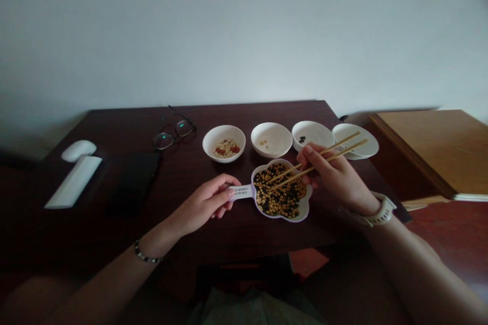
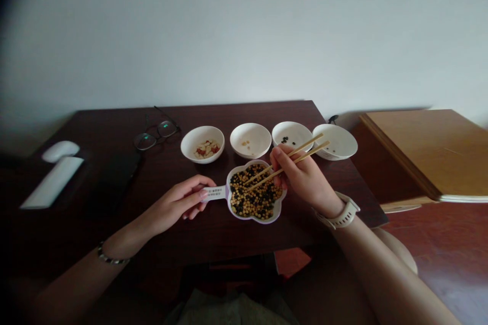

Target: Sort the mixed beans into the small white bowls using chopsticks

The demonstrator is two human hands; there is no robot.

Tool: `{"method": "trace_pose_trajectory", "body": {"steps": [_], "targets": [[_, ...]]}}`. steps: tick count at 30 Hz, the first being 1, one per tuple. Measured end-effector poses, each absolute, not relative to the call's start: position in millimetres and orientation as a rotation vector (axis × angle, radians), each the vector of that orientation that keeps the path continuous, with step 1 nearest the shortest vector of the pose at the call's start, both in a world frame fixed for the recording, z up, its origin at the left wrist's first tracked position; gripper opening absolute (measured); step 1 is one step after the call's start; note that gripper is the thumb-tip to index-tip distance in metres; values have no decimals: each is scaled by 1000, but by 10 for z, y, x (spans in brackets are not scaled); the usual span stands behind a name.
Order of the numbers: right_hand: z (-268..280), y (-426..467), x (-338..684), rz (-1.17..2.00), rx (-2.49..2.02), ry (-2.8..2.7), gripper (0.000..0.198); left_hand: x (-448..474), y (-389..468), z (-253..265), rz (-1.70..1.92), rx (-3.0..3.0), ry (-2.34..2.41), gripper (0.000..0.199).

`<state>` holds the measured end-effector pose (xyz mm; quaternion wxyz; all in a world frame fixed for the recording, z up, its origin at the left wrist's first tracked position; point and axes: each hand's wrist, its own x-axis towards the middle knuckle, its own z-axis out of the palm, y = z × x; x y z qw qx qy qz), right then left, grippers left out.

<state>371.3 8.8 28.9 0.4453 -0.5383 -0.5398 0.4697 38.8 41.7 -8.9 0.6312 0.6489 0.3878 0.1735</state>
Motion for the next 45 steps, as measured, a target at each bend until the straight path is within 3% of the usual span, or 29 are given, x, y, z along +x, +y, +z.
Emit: {"method": "trace_pose_trajectory", "body": {"steps": [45], "targets": [[179, 116, 3671, 1051, -1267, -1328, 43, 389, 412, -71, 389, 1504, 887, 31]]}}
